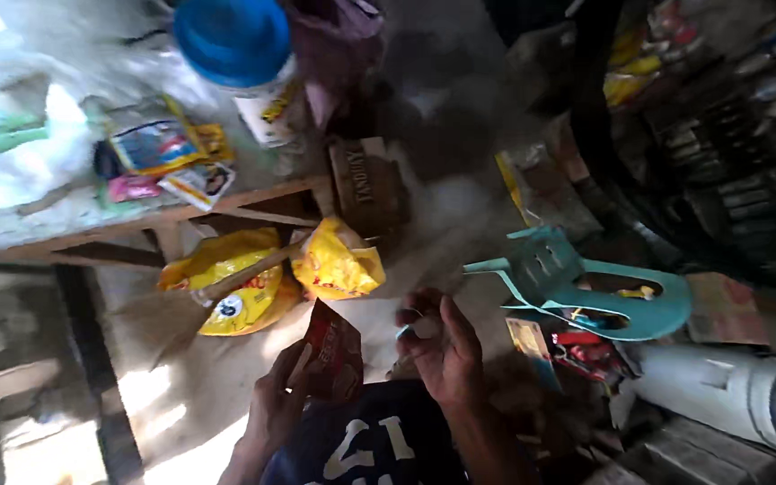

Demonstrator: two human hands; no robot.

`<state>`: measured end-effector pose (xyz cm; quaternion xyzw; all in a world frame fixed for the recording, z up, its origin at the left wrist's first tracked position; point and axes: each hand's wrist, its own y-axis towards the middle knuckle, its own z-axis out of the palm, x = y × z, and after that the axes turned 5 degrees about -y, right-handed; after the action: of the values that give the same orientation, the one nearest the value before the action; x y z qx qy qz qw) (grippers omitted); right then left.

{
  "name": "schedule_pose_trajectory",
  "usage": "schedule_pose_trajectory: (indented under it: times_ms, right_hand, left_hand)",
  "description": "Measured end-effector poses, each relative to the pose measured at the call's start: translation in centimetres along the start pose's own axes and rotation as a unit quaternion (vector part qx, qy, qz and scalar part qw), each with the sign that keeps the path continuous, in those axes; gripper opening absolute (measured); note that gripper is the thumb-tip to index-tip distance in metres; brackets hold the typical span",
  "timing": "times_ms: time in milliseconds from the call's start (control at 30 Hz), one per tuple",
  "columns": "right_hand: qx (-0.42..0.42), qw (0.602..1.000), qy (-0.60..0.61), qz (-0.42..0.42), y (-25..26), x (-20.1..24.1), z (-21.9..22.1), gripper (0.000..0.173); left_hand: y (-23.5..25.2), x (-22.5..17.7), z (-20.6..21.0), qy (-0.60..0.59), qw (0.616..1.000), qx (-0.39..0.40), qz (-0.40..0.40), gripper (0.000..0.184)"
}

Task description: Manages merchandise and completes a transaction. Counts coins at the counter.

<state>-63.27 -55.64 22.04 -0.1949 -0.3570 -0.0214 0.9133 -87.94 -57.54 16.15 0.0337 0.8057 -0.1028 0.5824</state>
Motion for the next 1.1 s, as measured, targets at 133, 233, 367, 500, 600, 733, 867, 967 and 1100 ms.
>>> schedule_pose_trajectory:
  times_ms: [133,233,367,500,600,733,867,967,1100]
  right_hand:
    - [0.078,0.996,0.035,0.007,5.4,6.4,-7.2,0.072]
    - [0.081,0.996,0.030,0.011,8.4,12.3,-11.3,0.079]
    - [0.096,0.995,0.011,0.003,12.6,19.6,-14.2,0.076]
    - [0.081,0.996,-0.016,0.023,19.1,23.2,-16.1,0.050]
    - [-0.045,0.971,-0.219,0.081,24.9,24.0,-17.8,0.032]
    - [-0.041,0.926,-0.296,0.233,33.9,23.8,-21.9,0.036]
    - [0.016,0.938,-0.283,0.201,44.2,26.3,-19.2,0.054]
    - [-0.010,0.963,-0.237,0.125,52.6,29.2,-16.1,0.045]
    - [-0.021,0.953,-0.298,0.056,62.3,33.4,-12.8,0.014]
  left_hand:
    - [5.3,-1.0,9.0,-0.008,0.999,0.040,0.020,0.042]
    - [9.5,-3.5,15.7,0.007,0.999,0.051,-0.008,0.039]
    - [14.9,-7.7,22.8,0.022,0.997,0.062,-0.037,0.037]
    - [20.4,-9.2,26.4,-0.019,0.998,0.041,-0.037,0.034]
    - [25.4,-10.9,28.2,-0.056,0.997,-0.019,-0.047,0.035]
    - [35.2,-14.3,30.1,-0.154,0.984,-0.086,0.010,0.032]
    - [47.5,-16.4,31.2,-0.215,0.975,-0.015,0.055,0.030]
    - [54.1,-17.6,31.3,-0.193,0.979,0.057,0.009,0.024]
    - [63.2,-18.6,31.0,-0.189,0.974,0.106,-0.074,0.030]
